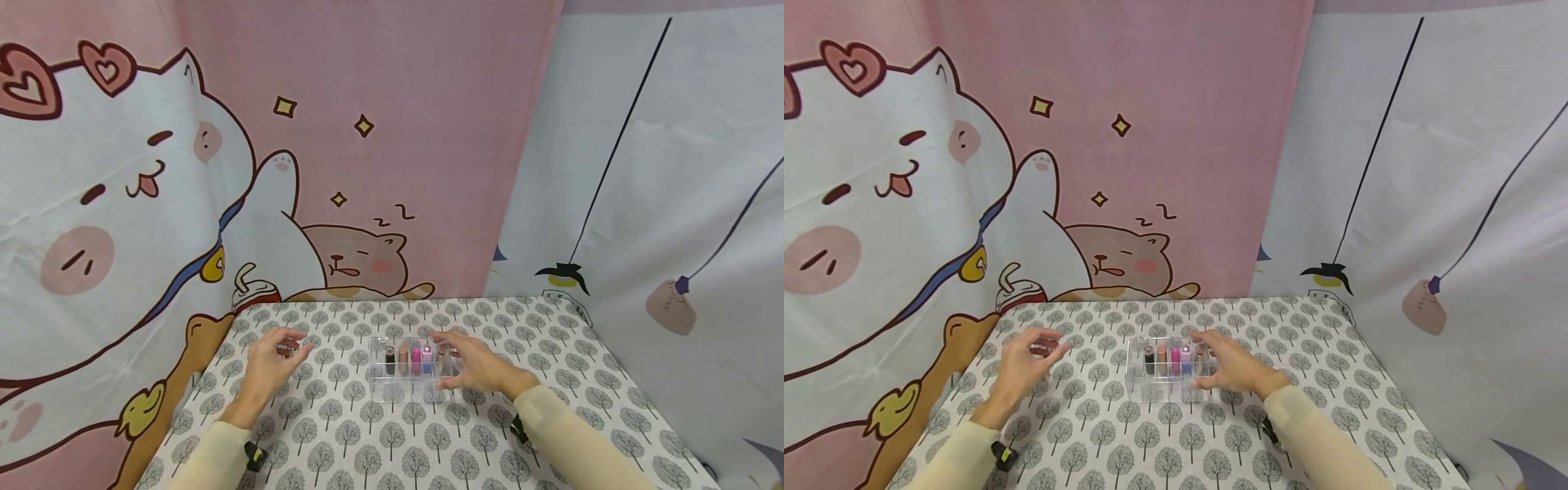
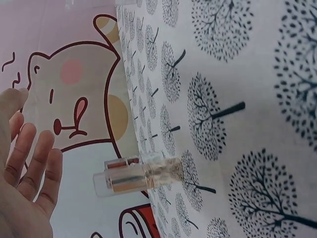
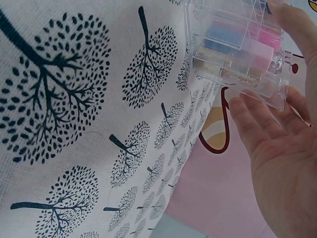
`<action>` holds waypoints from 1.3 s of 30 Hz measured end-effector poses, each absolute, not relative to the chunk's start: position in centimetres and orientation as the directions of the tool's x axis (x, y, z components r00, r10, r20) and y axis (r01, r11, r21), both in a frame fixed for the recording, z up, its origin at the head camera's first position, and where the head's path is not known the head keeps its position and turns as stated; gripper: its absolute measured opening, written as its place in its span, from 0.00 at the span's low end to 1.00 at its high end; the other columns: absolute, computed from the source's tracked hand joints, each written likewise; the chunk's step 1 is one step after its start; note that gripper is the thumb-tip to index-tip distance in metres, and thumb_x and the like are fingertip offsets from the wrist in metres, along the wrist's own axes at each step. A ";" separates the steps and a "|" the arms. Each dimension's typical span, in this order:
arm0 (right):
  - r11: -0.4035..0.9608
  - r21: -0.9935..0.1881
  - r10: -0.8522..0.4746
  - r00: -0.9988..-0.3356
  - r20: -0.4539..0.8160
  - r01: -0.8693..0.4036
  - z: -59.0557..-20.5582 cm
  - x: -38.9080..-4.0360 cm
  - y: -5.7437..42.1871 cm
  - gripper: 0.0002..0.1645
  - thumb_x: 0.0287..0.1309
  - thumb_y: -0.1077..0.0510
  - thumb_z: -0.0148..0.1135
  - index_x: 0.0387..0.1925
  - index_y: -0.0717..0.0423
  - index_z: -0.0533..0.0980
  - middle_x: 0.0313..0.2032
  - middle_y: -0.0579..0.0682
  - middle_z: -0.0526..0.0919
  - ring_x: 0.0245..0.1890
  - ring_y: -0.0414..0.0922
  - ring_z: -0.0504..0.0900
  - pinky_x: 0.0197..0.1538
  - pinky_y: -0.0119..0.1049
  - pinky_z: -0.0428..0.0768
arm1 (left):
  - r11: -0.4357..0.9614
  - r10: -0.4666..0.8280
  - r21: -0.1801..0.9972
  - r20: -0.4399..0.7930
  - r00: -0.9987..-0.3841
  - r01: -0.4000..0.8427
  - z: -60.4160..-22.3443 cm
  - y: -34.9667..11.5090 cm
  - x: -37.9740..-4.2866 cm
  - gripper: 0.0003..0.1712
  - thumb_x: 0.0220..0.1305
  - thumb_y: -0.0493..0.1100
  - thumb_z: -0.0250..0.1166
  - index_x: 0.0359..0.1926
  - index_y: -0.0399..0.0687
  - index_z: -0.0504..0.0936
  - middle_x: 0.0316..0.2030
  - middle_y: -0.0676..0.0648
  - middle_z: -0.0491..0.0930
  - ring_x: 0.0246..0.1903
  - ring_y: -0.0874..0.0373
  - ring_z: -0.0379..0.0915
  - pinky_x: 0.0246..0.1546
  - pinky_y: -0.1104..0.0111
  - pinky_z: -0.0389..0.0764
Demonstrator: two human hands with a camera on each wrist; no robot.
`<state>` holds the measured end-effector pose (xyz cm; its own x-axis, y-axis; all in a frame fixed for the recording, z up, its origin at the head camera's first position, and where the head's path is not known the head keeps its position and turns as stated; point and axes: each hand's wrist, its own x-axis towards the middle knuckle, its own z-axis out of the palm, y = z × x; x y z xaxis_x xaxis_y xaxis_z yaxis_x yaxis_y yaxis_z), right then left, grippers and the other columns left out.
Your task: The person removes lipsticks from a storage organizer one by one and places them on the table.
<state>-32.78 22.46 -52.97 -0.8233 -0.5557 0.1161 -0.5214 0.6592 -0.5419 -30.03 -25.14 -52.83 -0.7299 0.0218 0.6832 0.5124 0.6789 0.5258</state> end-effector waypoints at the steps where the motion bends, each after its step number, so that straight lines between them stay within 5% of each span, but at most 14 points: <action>1: 0.659 -0.542 -0.556 -0.823 0.115 -0.521 -53.0 -32.8 22.4 0.70 0.57 0.36 0.91 0.92 0.44 0.62 0.77 0.56 0.82 0.75 0.59 0.85 0.78 0.71 0.86 | 0.679 0.026 0.525 0.682 -0.731 0.513 -52.8 -25.0 -30.1 0.16 0.62 0.34 0.90 0.48 0.43 0.94 0.43 0.44 0.93 0.36 0.46 0.93 0.38 0.57 1.00; 20: 0.664 -0.538 -0.556 -0.824 0.108 -0.519 -52.9 -32.9 22.7 0.70 0.59 0.38 0.91 0.93 0.43 0.61 0.78 0.56 0.81 0.76 0.59 0.84 0.78 0.71 0.85 | 0.639 0.165 0.493 0.662 -0.731 0.590 -52.6 -20.1 -31.2 0.16 0.65 0.39 0.88 0.52 0.45 0.94 0.47 0.44 0.94 0.42 0.45 0.94 0.42 0.52 1.00; 33: 0.654 -0.539 -0.567 -0.816 0.114 -0.531 -52.9 -32.8 22.8 0.69 0.60 0.38 0.90 0.92 0.46 0.62 0.76 0.58 0.82 0.74 0.59 0.85 0.78 0.70 0.86 | 0.697 0.249 0.467 0.555 -0.794 0.545 -52.2 -17.9 -31.0 0.21 0.68 0.46 0.87 0.59 0.51 0.94 0.56 0.48 0.94 0.51 0.48 0.93 0.50 0.52 0.99; 39: 0.643 -0.557 -0.568 -0.815 0.111 -0.525 -52.9 -32.8 22.6 0.68 0.59 0.38 0.90 0.92 0.46 0.63 0.75 0.57 0.83 0.73 0.59 0.86 0.76 0.70 0.87 | 0.691 0.289 0.425 0.578 -0.763 0.584 -52.2 -17.3 -31.1 0.21 0.68 0.47 0.88 0.58 0.49 0.94 0.51 0.47 0.94 0.45 0.50 0.92 0.40 0.65 0.96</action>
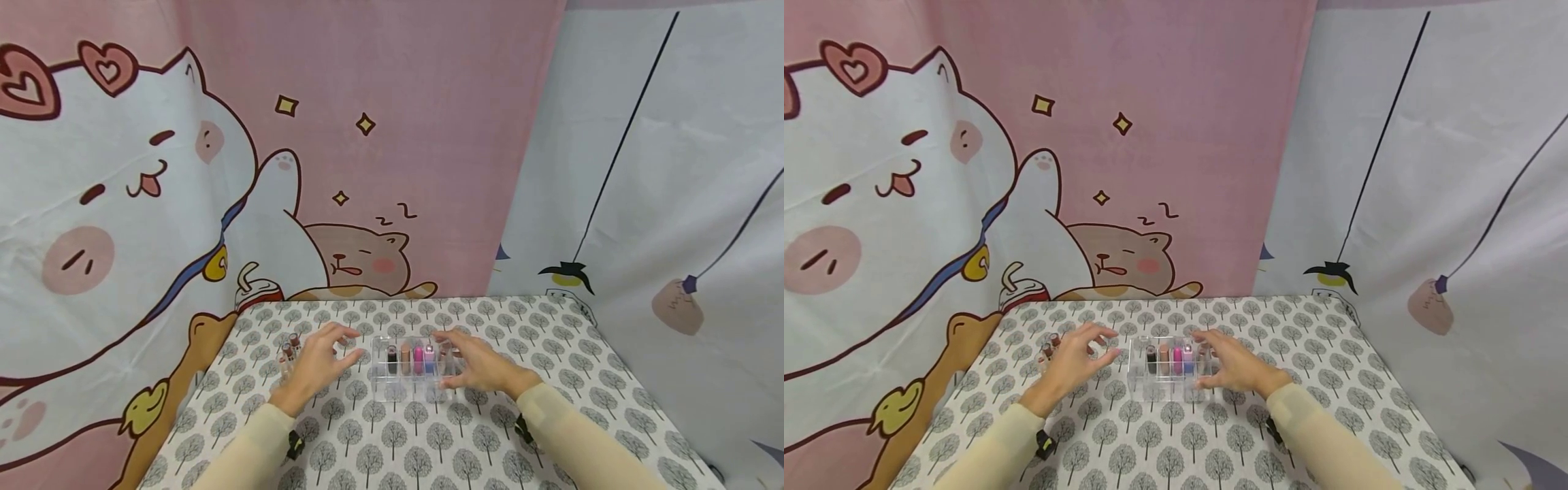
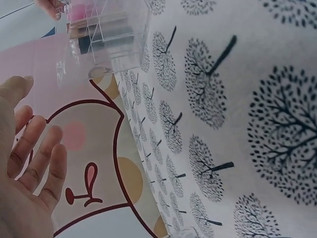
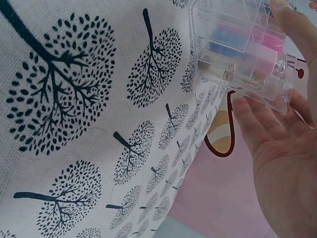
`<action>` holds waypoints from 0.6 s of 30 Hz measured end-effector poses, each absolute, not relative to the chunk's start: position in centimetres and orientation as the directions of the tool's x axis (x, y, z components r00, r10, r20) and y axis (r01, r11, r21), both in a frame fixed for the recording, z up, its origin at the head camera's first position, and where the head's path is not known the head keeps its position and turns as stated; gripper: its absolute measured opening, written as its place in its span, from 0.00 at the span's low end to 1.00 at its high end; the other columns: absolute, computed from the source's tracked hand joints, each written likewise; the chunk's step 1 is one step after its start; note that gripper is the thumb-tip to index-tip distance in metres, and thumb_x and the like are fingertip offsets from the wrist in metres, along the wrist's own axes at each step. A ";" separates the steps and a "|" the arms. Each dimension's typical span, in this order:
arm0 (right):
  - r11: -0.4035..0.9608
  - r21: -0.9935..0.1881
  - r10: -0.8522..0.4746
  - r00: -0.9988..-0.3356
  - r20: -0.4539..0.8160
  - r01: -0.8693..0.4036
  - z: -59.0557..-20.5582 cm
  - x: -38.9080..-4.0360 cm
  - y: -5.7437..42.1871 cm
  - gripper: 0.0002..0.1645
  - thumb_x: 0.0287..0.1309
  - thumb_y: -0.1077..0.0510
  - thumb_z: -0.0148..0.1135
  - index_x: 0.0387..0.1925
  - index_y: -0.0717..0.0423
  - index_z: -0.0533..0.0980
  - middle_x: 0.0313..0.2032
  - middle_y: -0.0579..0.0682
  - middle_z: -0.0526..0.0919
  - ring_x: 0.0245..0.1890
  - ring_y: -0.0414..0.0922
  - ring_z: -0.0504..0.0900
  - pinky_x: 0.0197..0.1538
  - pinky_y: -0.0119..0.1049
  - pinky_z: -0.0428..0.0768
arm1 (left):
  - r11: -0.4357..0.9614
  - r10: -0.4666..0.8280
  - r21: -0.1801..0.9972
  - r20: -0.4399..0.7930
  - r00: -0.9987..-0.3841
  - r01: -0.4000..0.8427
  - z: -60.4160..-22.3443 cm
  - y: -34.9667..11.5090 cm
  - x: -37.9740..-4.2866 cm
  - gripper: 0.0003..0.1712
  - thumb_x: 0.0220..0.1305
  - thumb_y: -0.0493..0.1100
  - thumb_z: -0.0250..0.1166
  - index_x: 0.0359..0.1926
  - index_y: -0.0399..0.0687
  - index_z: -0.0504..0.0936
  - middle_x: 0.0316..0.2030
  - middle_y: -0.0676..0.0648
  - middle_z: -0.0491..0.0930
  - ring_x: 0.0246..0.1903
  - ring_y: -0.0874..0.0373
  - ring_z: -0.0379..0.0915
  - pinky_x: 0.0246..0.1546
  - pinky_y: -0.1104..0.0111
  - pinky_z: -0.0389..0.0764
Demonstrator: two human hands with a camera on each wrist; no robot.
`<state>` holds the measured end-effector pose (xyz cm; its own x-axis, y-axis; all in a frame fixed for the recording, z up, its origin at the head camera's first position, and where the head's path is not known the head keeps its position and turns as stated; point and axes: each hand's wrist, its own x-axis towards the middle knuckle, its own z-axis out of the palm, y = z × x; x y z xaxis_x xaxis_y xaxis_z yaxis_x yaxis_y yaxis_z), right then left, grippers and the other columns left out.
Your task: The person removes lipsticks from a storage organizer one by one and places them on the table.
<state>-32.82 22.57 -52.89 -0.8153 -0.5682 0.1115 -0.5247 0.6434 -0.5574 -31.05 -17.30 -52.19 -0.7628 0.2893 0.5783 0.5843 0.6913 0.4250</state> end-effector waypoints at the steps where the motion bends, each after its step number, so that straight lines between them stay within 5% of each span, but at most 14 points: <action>1: 0.642 -0.563 -0.568 -0.816 0.107 -0.521 -52.9 -32.8 22.5 0.68 0.59 0.38 0.90 0.92 0.45 0.63 0.76 0.57 0.83 0.73 0.59 0.86 0.76 0.69 0.88 | 0.692 0.295 0.417 0.581 -0.758 0.589 -52.2 -17.2 -31.1 0.21 0.68 0.47 0.88 0.58 0.49 0.94 0.51 0.47 0.94 0.44 0.50 0.92 0.39 0.67 0.95; 9: 0.639 -0.587 -0.561 -0.823 0.088 -0.498 -53.1 -32.8 22.4 0.69 0.58 0.37 0.90 0.92 0.43 0.62 0.78 0.56 0.81 0.73 0.60 0.86 0.75 0.65 0.90 | 0.661 0.357 0.441 0.527 -0.771 0.607 -51.7 -16.3 -31.2 0.21 0.70 0.43 0.86 0.60 0.46 0.93 0.50 0.46 0.93 0.45 0.47 0.91 0.40 0.68 0.95; 18: 0.641 -0.576 -0.561 -0.822 0.100 -0.507 -53.1 -33.0 22.7 0.69 0.59 0.36 0.90 0.92 0.42 0.62 0.78 0.55 0.81 0.73 0.58 0.86 0.75 0.64 0.90 | 0.589 0.440 0.408 0.562 -0.700 0.698 -51.4 -14.5 -32.0 0.20 0.70 0.39 0.85 0.58 0.37 0.92 0.50 0.42 0.92 0.43 0.45 0.93 0.41 0.63 0.99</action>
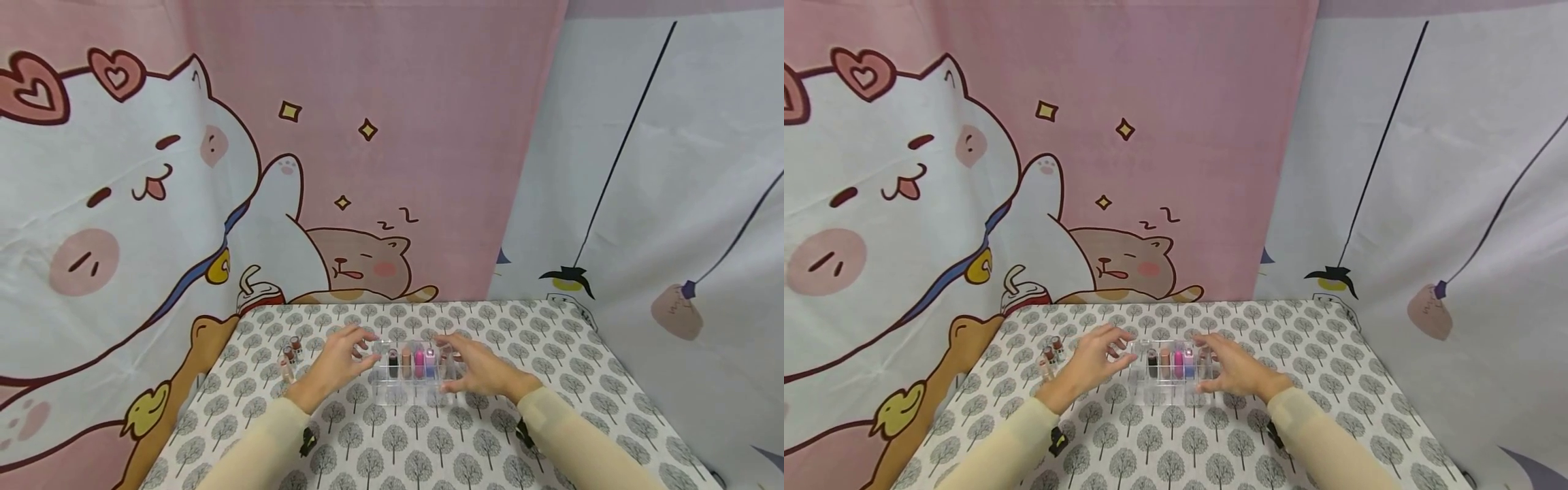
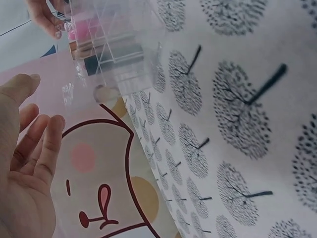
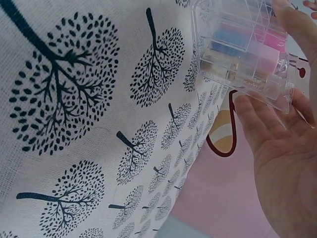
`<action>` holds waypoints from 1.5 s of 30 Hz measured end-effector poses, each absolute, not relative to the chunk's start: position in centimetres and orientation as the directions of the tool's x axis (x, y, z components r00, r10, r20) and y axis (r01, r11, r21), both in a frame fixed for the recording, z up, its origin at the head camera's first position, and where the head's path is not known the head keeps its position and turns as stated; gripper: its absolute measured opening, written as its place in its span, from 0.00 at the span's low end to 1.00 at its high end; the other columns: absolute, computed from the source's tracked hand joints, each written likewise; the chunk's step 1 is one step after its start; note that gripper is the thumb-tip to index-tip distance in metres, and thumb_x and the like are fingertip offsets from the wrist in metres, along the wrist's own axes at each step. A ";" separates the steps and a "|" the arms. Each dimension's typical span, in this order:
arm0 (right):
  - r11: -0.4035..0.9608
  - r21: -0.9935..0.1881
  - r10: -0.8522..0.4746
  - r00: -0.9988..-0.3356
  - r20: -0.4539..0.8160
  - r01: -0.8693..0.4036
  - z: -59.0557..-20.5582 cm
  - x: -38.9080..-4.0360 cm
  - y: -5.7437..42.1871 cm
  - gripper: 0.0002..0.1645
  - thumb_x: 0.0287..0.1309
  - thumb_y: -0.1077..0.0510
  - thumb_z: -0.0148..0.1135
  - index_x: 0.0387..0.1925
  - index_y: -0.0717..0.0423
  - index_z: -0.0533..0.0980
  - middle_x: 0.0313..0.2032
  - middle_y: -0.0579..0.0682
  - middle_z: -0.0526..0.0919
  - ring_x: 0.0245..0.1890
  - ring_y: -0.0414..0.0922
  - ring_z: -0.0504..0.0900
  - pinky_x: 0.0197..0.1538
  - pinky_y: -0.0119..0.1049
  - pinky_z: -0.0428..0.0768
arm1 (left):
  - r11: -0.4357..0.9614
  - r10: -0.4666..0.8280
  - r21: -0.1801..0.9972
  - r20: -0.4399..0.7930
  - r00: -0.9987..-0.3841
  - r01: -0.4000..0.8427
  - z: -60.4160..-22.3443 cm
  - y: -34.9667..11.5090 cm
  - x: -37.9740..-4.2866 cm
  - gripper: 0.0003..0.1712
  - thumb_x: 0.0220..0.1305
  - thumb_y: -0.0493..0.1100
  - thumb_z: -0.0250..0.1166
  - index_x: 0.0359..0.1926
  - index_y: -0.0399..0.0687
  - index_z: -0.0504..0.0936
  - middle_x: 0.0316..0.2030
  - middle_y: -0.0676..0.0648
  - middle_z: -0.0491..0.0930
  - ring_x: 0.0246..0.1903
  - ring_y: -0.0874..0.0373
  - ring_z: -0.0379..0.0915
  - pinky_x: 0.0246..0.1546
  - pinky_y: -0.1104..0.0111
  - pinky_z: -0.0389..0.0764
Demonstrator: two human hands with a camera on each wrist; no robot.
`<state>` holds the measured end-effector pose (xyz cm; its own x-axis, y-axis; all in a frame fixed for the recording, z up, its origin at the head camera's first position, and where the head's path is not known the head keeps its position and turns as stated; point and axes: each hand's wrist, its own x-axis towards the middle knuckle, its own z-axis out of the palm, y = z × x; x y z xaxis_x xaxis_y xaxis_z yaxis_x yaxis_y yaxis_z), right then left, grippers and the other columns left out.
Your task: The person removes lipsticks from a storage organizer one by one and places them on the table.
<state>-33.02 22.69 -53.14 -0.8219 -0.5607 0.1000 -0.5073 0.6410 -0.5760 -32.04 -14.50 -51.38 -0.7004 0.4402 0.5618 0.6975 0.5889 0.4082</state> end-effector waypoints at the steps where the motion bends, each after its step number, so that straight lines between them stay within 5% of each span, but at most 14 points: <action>1: 0.642 -0.574 -0.559 -0.823 0.102 -0.508 -53.1 -33.0 22.7 0.69 0.59 0.37 0.90 0.92 0.42 0.62 0.78 0.54 0.81 0.74 0.58 0.86 0.76 0.64 0.89 | 0.582 0.447 0.407 0.563 -0.695 0.704 -51.3 -14.3 -32.2 0.20 0.70 0.39 0.85 0.59 0.37 0.92 0.50 0.41 0.91 0.43 0.45 0.93 0.42 0.63 1.00; 10: 0.640 -0.552 -0.566 -0.814 0.132 -0.534 -52.8 -33.1 22.9 0.68 0.59 0.40 0.92 0.91 0.47 0.63 0.76 0.55 0.84 0.74 0.60 0.86 0.76 0.70 0.87 | 0.539 0.476 0.435 0.549 -0.687 0.721 -50.7 -12.3 -32.7 0.17 0.72 0.36 0.84 0.58 0.37 0.91 0.50 0.38 0.90 0.44 0.43 0.95 0.46 0.62 1.00; 26: 0.639 -0.557 -0.558 -0.818 0.140 -0.531 -53.0 -33.2 22.9 0.68 0.58 0.39 0.92 0.91 0.50 0.64 0.75 0.54 0.84 0.73 0.59 0.86 0.76 0.69 0.88 | 0.597 0.476 0.487 0.425 -0.770 0.638 -51.3 -10.6 -33.0 0.16 0.74 0.36 0.82 0.57 0.36 0.91 0.53 0.36 0.91 0.47 0.44 0.95 0.50 0.58 1.00; 37: 0.632 -0.586 -0.555 -0.824 0.115 -0.507 -53.2 -33.2 22.8 0.69 0.57 0.38 0.92 0.91 0.44 0.64 0.76 0.55 0.83 0.74 0.57 0.85 0.77 0.68 0.87 | 0.634 0.504 0.391 0.445 -0.740 0.667 -52.0 -10.0 -32.9 0.15 0.72 0.35 0.82 0.55 0.34 0.91 0.50 0.38 0.91 0.44 0.45 0.95 0.47 0.63 1.00; 45: 0.620 -0.613 -0.557 -0.825 0.096 -0.490 -53.4 -32.9 22.7 0.69 0.58 0.38 0.91 0.92 0.42 0.62 0.78 0.57 0.81 0.74 0.61 0.86 0.75 0.67 0.89 | 0.681 0.510 0.307 0.453 -0.731 0.665 -52.6 -9.9 -32.7 0.13 0.71 0.36 0.83 0.52 0.38 0.93 0.47 0.43 0.90 0.42 0.51 0.94 0.43 0.77 0.95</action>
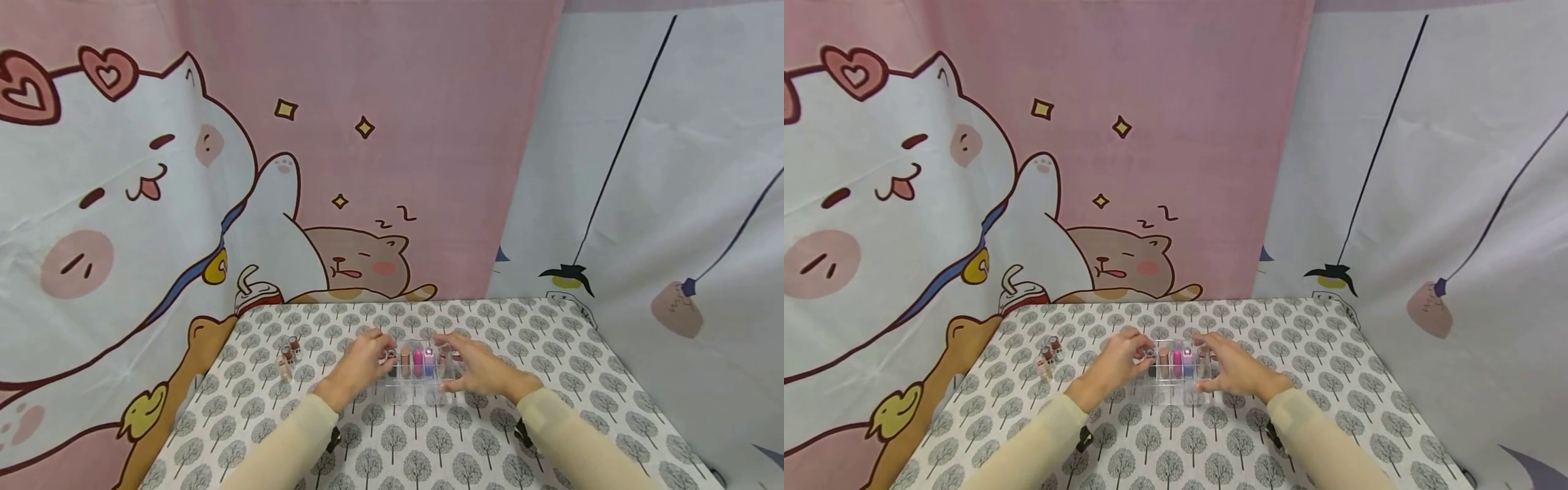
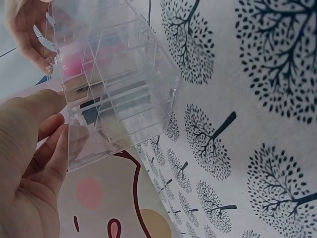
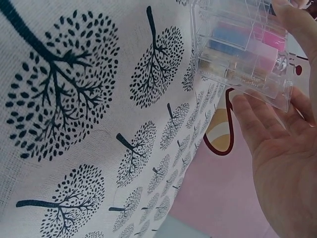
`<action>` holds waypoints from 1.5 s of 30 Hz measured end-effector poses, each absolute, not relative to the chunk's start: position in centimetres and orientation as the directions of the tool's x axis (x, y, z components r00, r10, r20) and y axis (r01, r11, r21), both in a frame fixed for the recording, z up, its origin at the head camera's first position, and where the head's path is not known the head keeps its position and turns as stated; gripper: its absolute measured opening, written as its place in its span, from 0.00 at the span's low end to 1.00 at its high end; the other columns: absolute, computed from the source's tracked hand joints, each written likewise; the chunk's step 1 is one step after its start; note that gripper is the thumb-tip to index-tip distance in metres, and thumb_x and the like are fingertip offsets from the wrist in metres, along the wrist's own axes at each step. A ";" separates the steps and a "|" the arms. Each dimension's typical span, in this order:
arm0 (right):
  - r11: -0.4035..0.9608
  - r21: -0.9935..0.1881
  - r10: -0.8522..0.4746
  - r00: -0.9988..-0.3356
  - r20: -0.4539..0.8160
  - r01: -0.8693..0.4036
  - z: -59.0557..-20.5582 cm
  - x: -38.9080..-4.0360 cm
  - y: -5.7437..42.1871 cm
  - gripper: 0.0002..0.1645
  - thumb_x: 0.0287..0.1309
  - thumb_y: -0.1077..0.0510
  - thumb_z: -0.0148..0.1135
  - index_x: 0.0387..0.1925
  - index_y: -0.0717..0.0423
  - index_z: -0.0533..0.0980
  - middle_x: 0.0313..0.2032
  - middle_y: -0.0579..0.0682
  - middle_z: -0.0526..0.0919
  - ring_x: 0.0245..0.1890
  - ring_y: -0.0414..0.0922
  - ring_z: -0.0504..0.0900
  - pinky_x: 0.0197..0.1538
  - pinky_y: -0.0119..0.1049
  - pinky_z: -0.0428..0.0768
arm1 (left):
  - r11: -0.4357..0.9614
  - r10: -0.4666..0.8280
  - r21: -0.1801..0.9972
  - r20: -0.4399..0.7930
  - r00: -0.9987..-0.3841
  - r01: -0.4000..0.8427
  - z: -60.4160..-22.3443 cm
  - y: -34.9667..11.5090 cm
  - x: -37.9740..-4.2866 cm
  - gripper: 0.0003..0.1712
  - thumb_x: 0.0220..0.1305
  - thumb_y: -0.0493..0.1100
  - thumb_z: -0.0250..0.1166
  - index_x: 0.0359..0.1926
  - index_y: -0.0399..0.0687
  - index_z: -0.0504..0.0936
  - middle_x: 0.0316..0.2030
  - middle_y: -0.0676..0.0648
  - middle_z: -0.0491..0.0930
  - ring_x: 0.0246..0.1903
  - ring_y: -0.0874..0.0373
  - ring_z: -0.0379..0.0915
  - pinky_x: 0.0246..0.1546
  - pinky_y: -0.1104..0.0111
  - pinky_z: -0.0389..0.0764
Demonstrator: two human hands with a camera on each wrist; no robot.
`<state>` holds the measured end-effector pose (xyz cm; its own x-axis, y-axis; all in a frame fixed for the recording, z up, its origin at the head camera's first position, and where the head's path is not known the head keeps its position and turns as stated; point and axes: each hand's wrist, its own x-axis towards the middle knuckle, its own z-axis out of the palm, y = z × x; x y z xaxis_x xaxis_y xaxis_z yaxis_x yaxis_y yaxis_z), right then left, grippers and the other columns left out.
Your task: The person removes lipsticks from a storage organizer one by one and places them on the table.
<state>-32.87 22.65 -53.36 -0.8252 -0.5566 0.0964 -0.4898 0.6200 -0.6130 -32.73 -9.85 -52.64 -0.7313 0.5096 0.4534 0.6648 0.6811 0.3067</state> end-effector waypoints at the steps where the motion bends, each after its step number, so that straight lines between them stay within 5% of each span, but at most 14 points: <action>1: 0.619 -0.615 -0.556 -0.825 0.097 -0.489 -53.4 -32.9 22.7 0.69 0.58 0.38 0.91 0.92 0.42 0.62 0.79 0.57 0.81 0.74 0.61 0.86 0.75 0.66 0.89 | 0.683 0.510 0.302 0.455 -0.730 0.665 -52.7 -9.8 -32.7 0.12 0.71 0.36 0.83 0.52 0.38 0.93 0.46 0.43 0.90 0.42 0.50 0.94 0.42 0.77 0.95; 25: 0.623 -0.595 -0.556 -0.822 0.121 -0.508 -53.6 -32.8 22.7 0.68 0.58 0.40 0.91 0.91 0.45 0.63 0.77 0.56 0.82 0.72 0.59 0.87 0.75 0.64 0.90 | 0.678 0.481 0.336 0.471 -0.739 0.654 -53.2 -9.4 -32.4 0.08 0.71 0.31 0.82 0.49 0.40 0.97 0.45 0.42 0.91 0.43 0.48 0.96 0.46 0.71 0.98; 45: 0.619 -0.581 -0.562 -0.815 0.141 -0.528 -53.6 -33.0 22.5 0.67 0.59 0.41 0.91 0.90 0.49 0.64 0.74 0.57 0.84 0.72 0.60 0.87 0.76 0.67 0.89 | 0.691 0.409 0.428 0.433 -0.803 0.583 -53.1 -9.1 -32.6 0.12 0.69 0.33 0.84 0.51 0.35 0.95 0.46 0.38 0.98 0.43 0.51 0.99 0.44 0.75 0.97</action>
